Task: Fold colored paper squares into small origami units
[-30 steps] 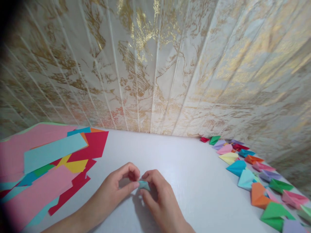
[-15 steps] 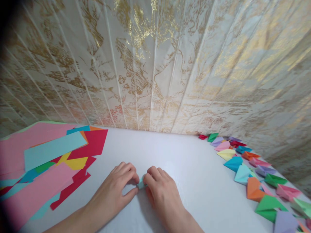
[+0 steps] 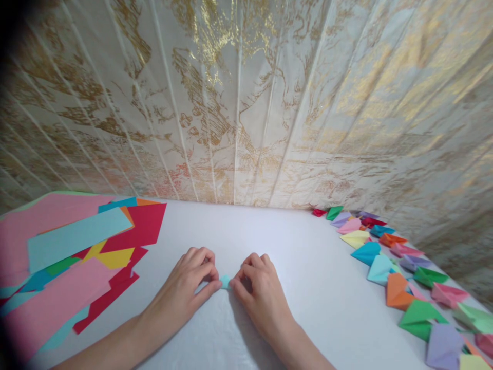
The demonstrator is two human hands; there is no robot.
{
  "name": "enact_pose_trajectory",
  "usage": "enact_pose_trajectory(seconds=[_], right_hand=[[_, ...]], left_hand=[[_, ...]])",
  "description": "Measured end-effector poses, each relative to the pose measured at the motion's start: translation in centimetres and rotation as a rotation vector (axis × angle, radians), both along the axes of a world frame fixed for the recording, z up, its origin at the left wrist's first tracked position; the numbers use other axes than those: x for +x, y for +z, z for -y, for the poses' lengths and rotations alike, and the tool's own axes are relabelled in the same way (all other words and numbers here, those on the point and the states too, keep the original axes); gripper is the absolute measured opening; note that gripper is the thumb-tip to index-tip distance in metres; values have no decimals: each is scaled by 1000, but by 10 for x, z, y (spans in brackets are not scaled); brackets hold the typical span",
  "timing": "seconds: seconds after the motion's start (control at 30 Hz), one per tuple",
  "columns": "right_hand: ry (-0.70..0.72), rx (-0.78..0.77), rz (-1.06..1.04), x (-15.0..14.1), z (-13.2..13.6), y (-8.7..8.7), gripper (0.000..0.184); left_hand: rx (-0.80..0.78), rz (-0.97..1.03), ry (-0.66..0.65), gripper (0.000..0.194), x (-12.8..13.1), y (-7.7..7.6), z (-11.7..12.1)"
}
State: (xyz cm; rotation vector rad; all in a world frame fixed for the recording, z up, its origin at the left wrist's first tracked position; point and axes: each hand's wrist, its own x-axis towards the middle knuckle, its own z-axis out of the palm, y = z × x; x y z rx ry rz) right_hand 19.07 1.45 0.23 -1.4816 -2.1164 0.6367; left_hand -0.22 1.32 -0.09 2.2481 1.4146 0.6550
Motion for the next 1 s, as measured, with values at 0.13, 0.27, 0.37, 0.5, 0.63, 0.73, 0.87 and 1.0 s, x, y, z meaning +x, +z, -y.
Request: enact_pose_trajectory(seconds=[0.13,0.27,0.37,0.5,0.63,0.73,0.87,1.0], right_hand=[[5,50,67,-3,0,-1,18],[3,76,120,-4,-1,-3,18],[23,115,131,-3,-1,-5,17],[43,151,103,-2,-1,-8,15],[58,140,52,-2,0,-9,14],[42,107,37,-4,0,-9,12],[42,85,63,-7,0,-9,10],[47,79,66,-7,0,-10,6]], left_hand=[[25,-40,27,14,2,-2,1],[57,-82,42,13,4,-5,1],[51,-82,50,10,3,-5,0],[25,-50,42,9,2,-3,1],[12,-52,23,20,3,1,3],[21,-64,30,23,5,2,5],[23,-78,34,21,6,1,5],[33,-84,32,19,6,-1,5]])
